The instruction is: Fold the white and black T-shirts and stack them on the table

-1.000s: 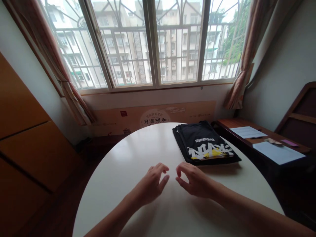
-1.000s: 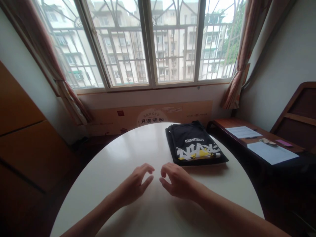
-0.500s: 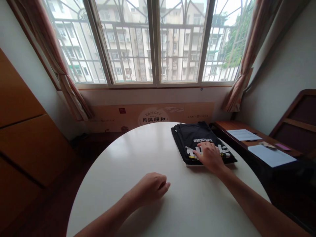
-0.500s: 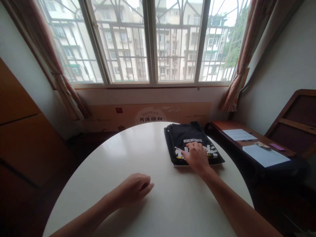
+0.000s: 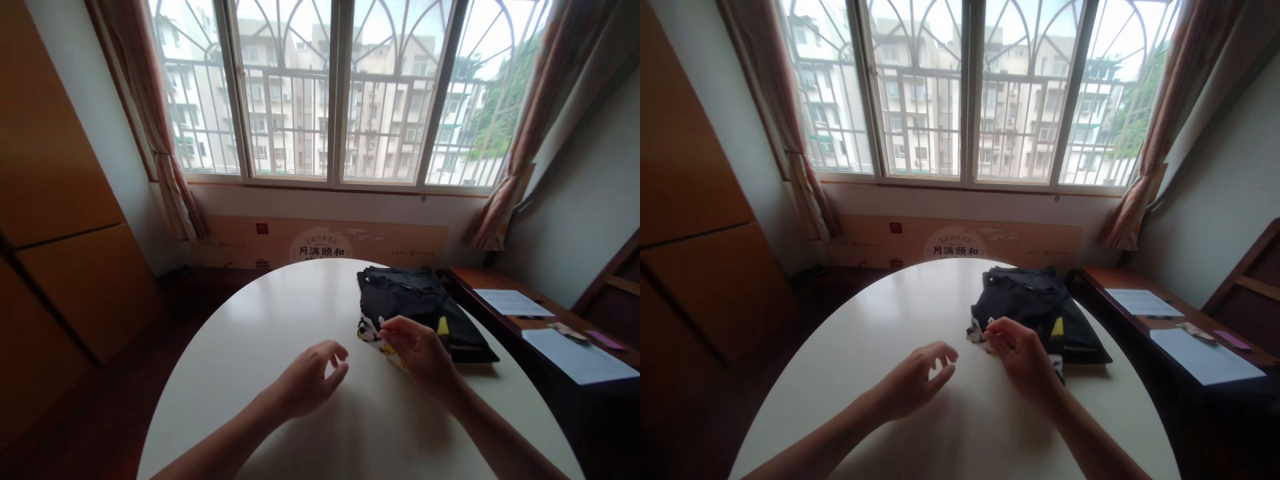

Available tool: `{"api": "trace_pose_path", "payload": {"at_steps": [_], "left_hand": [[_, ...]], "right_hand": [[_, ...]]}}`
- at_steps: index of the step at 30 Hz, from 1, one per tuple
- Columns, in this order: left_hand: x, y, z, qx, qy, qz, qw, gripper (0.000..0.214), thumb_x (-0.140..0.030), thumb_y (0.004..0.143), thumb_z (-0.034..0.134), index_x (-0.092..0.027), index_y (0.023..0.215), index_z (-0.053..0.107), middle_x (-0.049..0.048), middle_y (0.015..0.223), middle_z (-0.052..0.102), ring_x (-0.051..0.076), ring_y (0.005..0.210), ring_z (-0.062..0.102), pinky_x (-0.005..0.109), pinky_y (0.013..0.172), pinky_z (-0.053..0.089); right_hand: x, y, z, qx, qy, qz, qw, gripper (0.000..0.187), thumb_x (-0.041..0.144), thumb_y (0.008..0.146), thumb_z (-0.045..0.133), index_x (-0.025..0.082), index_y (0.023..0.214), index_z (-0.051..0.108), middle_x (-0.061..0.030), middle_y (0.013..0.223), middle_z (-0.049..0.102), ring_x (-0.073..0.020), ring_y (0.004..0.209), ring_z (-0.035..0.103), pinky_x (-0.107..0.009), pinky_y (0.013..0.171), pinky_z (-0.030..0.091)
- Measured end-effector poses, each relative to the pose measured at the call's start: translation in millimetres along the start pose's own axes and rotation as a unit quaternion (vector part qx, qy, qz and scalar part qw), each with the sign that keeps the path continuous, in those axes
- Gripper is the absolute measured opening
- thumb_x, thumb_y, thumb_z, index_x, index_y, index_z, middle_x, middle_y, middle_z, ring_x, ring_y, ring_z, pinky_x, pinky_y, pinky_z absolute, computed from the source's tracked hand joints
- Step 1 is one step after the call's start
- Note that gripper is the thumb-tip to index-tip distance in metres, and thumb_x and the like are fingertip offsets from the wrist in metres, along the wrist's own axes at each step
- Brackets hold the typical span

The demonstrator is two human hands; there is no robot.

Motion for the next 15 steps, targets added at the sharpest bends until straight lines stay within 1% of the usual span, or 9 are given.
{"api": "trace_pose_path", "payload": {"at_steps": [1,3,5,6,7,10,11,13,15], "left_hand": [[-1,-1,-4.3,-0.018,-0.015,0.011,1.0,0.031,-0.035,0.099,0.054,-0.019,0.123,0.066,0.0122,0.118,0.073,0.025,0.104,0.069,0.039,0.094,0.054],[-6,-4,-11.5,-0.046,-0.027,0.051,0.997,0.052,-0.035,0.094,0.062,-0.017,0.143,0.057,0.018,0.142,0.064,0.031,0.132,0.06,0.045,0.113,0.048],[-11,-7,-15.1,-0.057,-0.029,0.086,0.994,0.071,-0.032,0.085,0.07,-0.017,0.152,0.05,0.0196,0.156,0.053,0.035,0.146,0.047,0.049,0.123,0.039],[-12,-8,-15.6,-0.056,-0.033,0.093,0.993,0.072,-0.03,0.082,0.072,-0.018,0.151,0.052,0.0189,0.156,0.054,0.036,0.146,0.048,0.05,0.123,0.039],[-11,-8,-15.8,-0.054,-0.043,0.092,0.993,0.065,-0.028,0.082,0.072,-0.019,0.145,0.059,0.0175,0.151,0.059,0.036,0.141,0.053,0.05,0.12,0.043],[-6,-5,-20.7,-0.074,-0.101,0.041,0.991,0.024,-0.03,0.097,0.058,-0.021,0.114,0.073,0.0108,0.118,0.076,0.029,0.107,0.07,0.041,0.098,0.056],[-5,-4,-23.9,-0.09,-0.125,0.021,0.988,0.026,-0.033,0.104,0.051,-0.021,0.109,0.074,0.0089,0.111,0.077,0.027,0.1,0.07,0.038,0.093,0.057],[-5,-3,-31.3,-0.122,-0.165,0.003,0.979,0.036,-0.04,0.11,0.043,-0.021,0.111,0.073,0.0071,0.11,0.077,0.026,0.101,0.069,0.036,0.092,0.057],[-5,-3,-38.2,-0.147,-0.188,0.005,0.971,0.039,-0.046,0.111,0.042,-0.021,0.112,0.072,0.0067,0.11,0.076,0.026,0.101,0.068,0.036,0.092,0.057]], "right_hand": [[10,-6,13,0.032,0.039,0.005,0.999,0.038,0.06,0.093,0.071,0.021,0.092,0.072,-0.0045,0.082,0.073,-0.0222,0.076,0.069,-0.031,0.068,0.053],[29,-15,34,0.086,0.096,0.012,0.992,0.036,0.057,0.092,0.075,0.021,0.091,0.072,-0.0041,0.082,0.073,-0.0212,0.078,0.069,-0.03,0.069,0.054],[48,-19,49,0.125,0.125,0.01,0.984,0.032,0.053,0.094,0.075,0.021,0.09,0.072,-0.004,0.085,0.073,-0.0208,0.082,0.071,-0.03,0.073,0.055],[56,-18,55,0.136,0.132,0.004,0.982,0.031,0.051,0.095,0.074,0.021,0.09,0.072,-0.0038,0.086,0.073,-0.0206,0.084,0.071,-0.029,0.075,0.055],[62,-16,58,0.142,0.137,-0.003,0.98,0.03,0.05,0.096,0.073,0.021,0.091,0.072,-0.0035,0.086,0.073,-0.0202,0.084,0.071,-0.029,0.076,0.055],[68,0,57,0.096,0.145,-0.021,0.985,0.032,0.053,0.095,0.074,0.021,0.09,0.069,-0.002,0.083,0.072,-0.019,0.08,0.069,-0.028,0.073,0.054],[65,5,53,0.067,0.144,-0.024,0.987,0.035,0.055,0.094,0.074,0.021,0.089,0.068,-0.0016,0.081,0.071,-0.0186,0.077,0.068,-0.028,0.071,0.054],[55,11,43,0.019,0.136,-0.023,0.99,0.038,0.058,0.094,0.073,0.022,0.088,0.065,-0.0016,0.08,0.07,-0.0188,0.075,0.066,-0.028,0.069,0.054],[44,11,38,0.015,0.119,-0.027,0.992,0.037,0.06,0.096,0.068,0.023,0.096,0.067,-0.0039,0.089,0.073,-0.0216,0.084,0.07,-0.033,0.078,0.058]]}}
Point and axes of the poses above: each hand's wrist, its own y-axis towards the middle knuckle, its own z-axis out of the palm, x = y × z, the point moved 8 cm from there along y, towards the middle knuckle
